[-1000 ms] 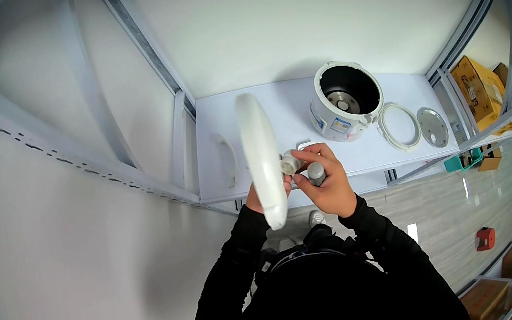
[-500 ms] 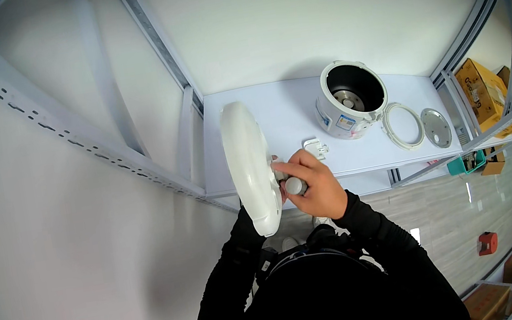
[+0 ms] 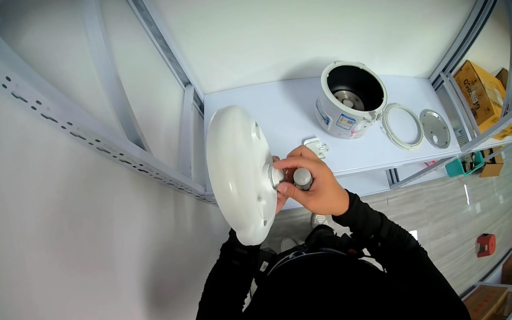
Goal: The person assembles a white plastic appliance, likely a rice cooker, on a white workbench. They attach a small white plastic component to the lid using a screwdriver, then place the lid onto the main body. The person continues to use the screwdriver to secure internal components inside the appliance's main body.
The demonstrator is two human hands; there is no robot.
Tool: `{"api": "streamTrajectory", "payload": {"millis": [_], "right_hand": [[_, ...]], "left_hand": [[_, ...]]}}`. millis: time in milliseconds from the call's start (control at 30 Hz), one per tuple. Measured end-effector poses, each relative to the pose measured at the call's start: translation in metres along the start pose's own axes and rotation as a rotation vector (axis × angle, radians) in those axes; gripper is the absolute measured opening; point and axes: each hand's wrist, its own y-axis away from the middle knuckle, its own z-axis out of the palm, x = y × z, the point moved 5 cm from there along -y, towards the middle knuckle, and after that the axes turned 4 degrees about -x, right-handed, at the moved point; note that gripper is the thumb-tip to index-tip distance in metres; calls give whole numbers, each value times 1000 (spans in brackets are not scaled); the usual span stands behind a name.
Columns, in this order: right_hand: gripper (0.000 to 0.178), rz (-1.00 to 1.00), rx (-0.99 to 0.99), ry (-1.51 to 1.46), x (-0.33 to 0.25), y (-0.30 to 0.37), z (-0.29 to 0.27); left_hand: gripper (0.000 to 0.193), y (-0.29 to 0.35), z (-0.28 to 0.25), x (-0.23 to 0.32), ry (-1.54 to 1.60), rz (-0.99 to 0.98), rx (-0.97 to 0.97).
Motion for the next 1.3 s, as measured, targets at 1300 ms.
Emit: {"api": "streamTrajectory", "payload": {"millis": [1300], "right_hand": [[47,3,-97,-23,-3,-7,10]], "left_hand": [[51,-7,-7,15,17,22,-224]]}}
